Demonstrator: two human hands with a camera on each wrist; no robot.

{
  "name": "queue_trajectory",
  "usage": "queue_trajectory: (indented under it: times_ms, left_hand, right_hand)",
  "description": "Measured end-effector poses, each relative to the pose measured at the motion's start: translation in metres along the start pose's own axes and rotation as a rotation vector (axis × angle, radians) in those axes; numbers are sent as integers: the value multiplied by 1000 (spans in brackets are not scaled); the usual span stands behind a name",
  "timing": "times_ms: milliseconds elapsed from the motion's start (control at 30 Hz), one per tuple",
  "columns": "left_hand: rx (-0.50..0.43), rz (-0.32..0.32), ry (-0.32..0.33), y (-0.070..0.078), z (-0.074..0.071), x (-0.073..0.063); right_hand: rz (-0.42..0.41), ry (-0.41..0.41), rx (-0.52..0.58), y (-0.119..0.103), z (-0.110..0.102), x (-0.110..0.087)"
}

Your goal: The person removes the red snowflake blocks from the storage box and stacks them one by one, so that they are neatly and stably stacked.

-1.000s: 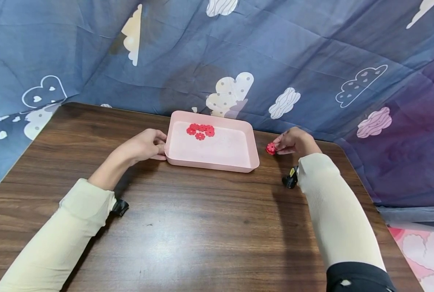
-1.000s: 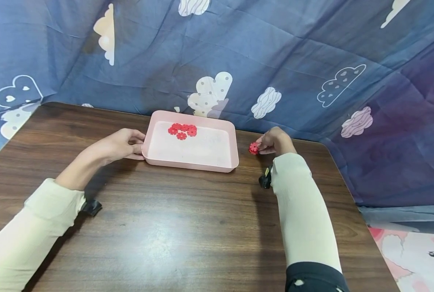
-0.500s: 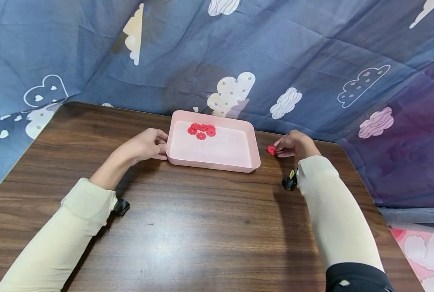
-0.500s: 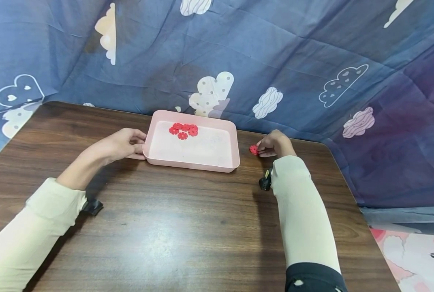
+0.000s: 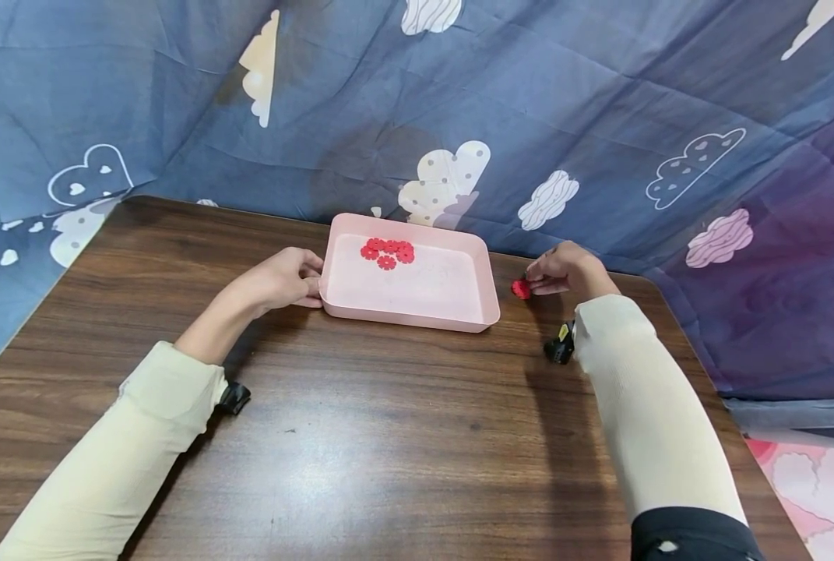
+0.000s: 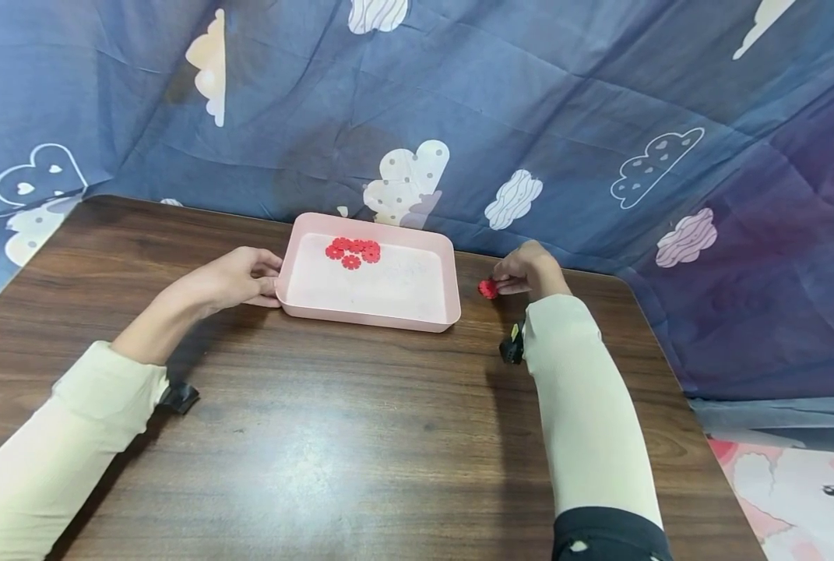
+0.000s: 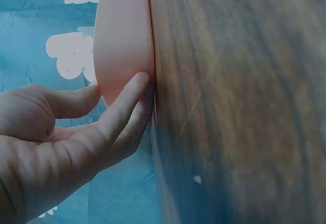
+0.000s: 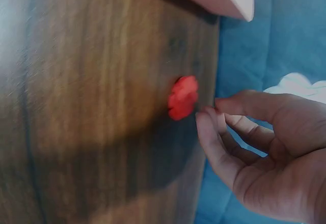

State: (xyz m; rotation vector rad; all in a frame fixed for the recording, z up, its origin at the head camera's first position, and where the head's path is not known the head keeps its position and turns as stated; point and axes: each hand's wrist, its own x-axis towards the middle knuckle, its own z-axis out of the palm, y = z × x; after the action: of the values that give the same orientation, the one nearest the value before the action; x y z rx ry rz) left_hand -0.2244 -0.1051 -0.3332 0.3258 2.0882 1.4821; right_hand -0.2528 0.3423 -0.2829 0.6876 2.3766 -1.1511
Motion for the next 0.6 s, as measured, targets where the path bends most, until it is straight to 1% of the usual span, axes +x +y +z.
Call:
queue_trajectory:
  times_ms: [133, 300, 433, 600]
  left_hand:
    - [1, 2, 1, -1, 0, 1]
    - [1, 6, 5, -3, -1, 2]
    - [2, 2, 9, -3, 0, 2]
    - [6, -4, 15, -3, 0, 2]
  right_hand:
    - [-33, -3, 10, -16, 2, -6]
    - [-66, -27, 11, -37, 12, -7]
    - [-94, -40, -5, -54, 25, -7]
    - [-99, -36, -4, -76, 46, -11]
